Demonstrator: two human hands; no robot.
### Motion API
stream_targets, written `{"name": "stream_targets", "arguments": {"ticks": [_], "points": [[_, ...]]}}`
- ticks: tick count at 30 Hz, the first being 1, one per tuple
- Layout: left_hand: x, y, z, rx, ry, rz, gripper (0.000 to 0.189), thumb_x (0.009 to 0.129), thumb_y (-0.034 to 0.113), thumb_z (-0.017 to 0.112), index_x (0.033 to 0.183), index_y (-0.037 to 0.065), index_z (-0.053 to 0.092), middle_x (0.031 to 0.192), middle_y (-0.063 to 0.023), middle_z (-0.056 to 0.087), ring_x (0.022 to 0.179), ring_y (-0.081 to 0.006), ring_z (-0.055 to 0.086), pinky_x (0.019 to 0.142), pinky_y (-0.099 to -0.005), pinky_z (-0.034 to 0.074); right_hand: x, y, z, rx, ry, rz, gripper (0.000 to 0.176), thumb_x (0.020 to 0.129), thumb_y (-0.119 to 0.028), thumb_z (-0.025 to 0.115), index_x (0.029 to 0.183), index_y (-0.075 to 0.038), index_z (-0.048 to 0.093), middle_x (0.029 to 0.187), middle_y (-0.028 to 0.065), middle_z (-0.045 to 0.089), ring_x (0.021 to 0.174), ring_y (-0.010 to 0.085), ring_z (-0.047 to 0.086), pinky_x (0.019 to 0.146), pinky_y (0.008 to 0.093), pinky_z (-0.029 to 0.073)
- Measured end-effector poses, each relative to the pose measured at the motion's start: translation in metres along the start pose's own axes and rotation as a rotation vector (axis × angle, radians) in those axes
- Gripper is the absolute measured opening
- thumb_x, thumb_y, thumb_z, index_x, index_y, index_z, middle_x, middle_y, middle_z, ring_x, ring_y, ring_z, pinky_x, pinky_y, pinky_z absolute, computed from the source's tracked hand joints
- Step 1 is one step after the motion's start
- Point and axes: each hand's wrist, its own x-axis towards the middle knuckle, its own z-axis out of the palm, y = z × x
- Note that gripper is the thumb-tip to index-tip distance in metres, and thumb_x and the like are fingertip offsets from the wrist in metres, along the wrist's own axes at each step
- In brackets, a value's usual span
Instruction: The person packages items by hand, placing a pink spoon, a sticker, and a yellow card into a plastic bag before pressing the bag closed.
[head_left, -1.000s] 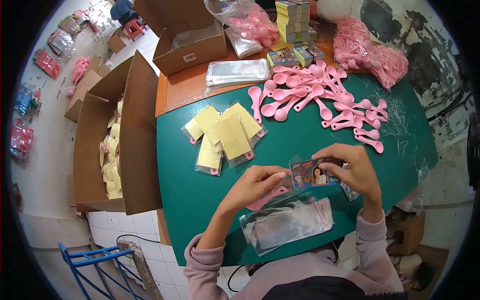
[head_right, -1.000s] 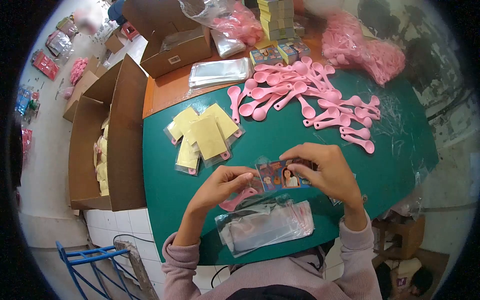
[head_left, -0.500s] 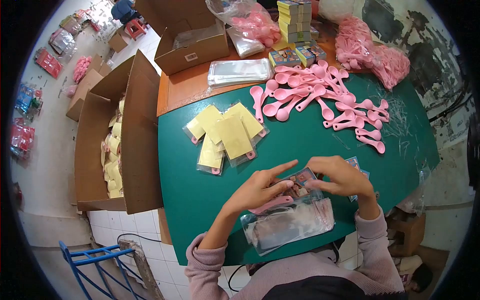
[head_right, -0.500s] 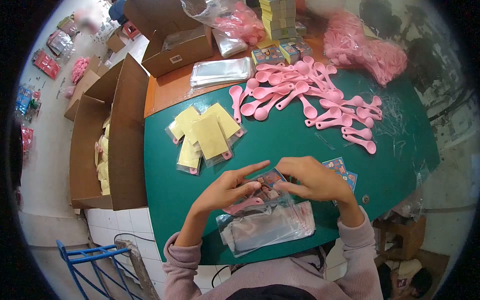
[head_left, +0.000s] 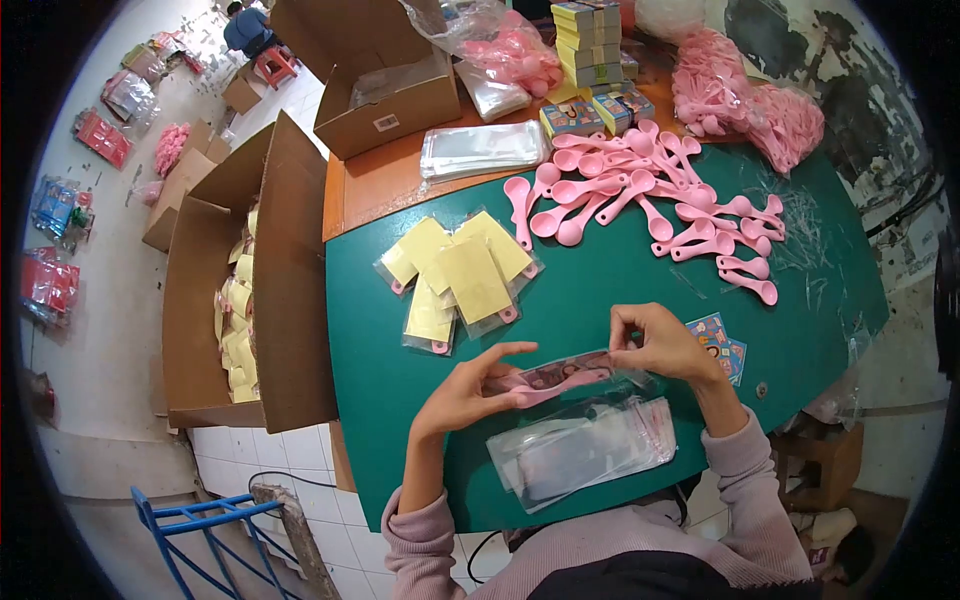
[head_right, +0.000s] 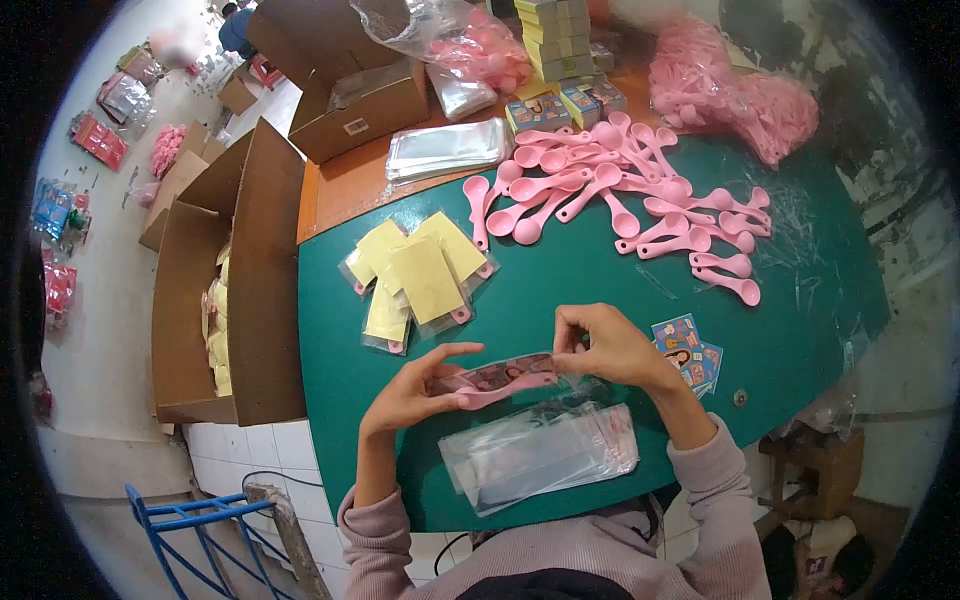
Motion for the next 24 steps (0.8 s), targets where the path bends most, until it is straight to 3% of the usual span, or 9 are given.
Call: {"name": "stream_targets", "arguments": {"ticks": [6, 12, 13, 15, 16, 18, 19, 21, 24], "points": [[0.004, 0.002, 0.002, -0.211, 0.022, -0.085, 0.056, 0.079, 0.007, 0.066, 0.129, 0.007, 0.041, 0.084, -0.0043, 0.062, 0.077, -0.0077, 0.056, 0.07, -0.0216, 0.045, 0.004, 0.004, 0.01, 0.186, -0.113, 0.122, 0.01, 0.071, -0.004, 0.069, 0.075, 0.001, 0.061, 0.07, 0.0018, 0.06, 0.066, 0.0061, 0.052, 0.06, 0.0219, 0.043], [0.004, 0.003, 0.008, -0.136, 0.01, -0.042, 0.053, 0.08, 0.007, 0.064, 0.128, 0.006, 0.041, 0.09, -0.0079, 0.061, 0.086, -0.0122, 0.059, 0.072, -0.0235, 0.048, 0.002, 0.007, 0.006, 0.26, -0.024, 0.134, 0.009, 0.069, 0.002, 0.069, 0.074, 0.001, 0.061, 0.069, 0.0021, 0.06, 0.065, 0.0066, 0.053, 0.057, 0.0218, 0.043], [0.007, 0.0, 0.013, -0.135, 0.011, -0.04, 0.053, 0.08, 0.007, 0.064, 0.128, 0.006, 0.041, 0.09, -0.0079, 0.061, 0.086, -0.0122, 0.059, 0.072, -0.0235, 0.048, 0.001, 0.007, 0.004, 0.161, 0.115, 0.076, 0.011, 0.07, -0.001, 0.069, 0.076, 0.001, 0.061, 0.067, 0.0021, 0.058, 0.063, 0.0073, 0.052, 0.057, 0.0227, 0.043], [0.015, -0.008, 0.027, -0.051, 0.435, 0.051, 0.054, 0.087, 0.013, 0.057, 0.133, 0.007, 0.03, 0.105, -0.0143, 0.057, 0.097, -0.0188, 0.058, 0.08, -0.0291, 0.048, 0.0, 0.0, 0.003, 0.061, 0.257, 0.021, 0.012, 0.071, -0.005, 0.07, 0.078, 0.0, 0.061, 0.064, 0.0022, 0.057, 0.061, 0.008, 0.052, 0.058, 0.0236, 0.043], [0.016, -0.008, 0.033, -0.052, 0.433, 0.048, 0.054, 0.087, 0.013, 0.057, 0.133, 0.007, 0.03, 0.105, -0.0143, 0.057, 0.097, -0.0188, 0.058, 0.08, -0.0291, 0.048, 0.0, -0.01, 0.007, -0.056, 0.367, -0.051, 0.015, 0.071, -0.006, 0.069, 0.082, 0.0, 0.061, 0.074, 0.0065, 0.06, 0.067, 0.013, 0.056, 0.062, 0.0259, 0.045], [0.018, -0.006, 0.043, -0.57, 0.237, 0.015, 0.055, 0.093, 0.021, 0.046, 0.137, 0.01, 0.015, 0.118, -0.0185, 0.051, 0.105, -0.0241, 0.054, 0.086, -0.0355, 0.047, 0.0, -0.018, 0.012, -0.175, 0.472, -0.122, 0.018, 0.071, -0.007, 0.069, 0.086, 0.0, 0.062, 0.084, 0.0108, 0.062, 0.073, 0.0179, 0.06, 0.065, 0.0281, 0.047], [0.019, -0.003, 0.045, -0.657, 0.129, -0.064, 0.058, 0.095, 0.026, 0.039, 0.138, 0.013, 0.001, 0.12, -0.0214, 0.048, 0.108, -0.0271, 0.053, 0.09, -0.0402, 0.044, -0.002, -0.018, 0.015, -0.271, 0.323, -0.234, 0.024, 0.072, -0.009, 0.068, 0.093, -0.001, 0.06, 0.097, 0.0147, 0.059, 0.083, 0.0237, 0.059, 0.072, 0.0309, 0.047], [0.017, 0.004, 0.049, -0.707, 0.123, -0.128, 0.058, 0.096, 0.025, 0.038, 0.138, 0.015, -0.001, 0.12, -0.0229, 0.048, 0.108, -0.0284, 0.053, 0.09, -0.0411, 0.044, -0.007, -0.018, 0.019, -0.353, 0.018, -0.283, 0.043, 0.072, -0.01, 0.065, 0.113, -0.004, 0.053, 0.126, 0.0202, 0.043, 0.106, 0.0359, 0.05, 0.087, 0.0367, 0.044], [0.014, 0.007, 0.049, -0.734, 0.104, -0.21, 0.061, 0.096, 0.022, 0.037, 0.138, 0.02, -0.008, 0.12, -0.0267, 0.046, 0.106, -0.0311, 0.054, 0.088, -0.0417, 0.046, -0.015, -0.023, 0.025, -0.404, -0.073, -0.319, 0.046, 0.072, -0.011, 0.065, 0.116, -0.004, 0.05, 0.131, 0.0196, 0.037, 0.113, 0.0368, 0.045, 0.091, 0.0383, 0.041]]}}
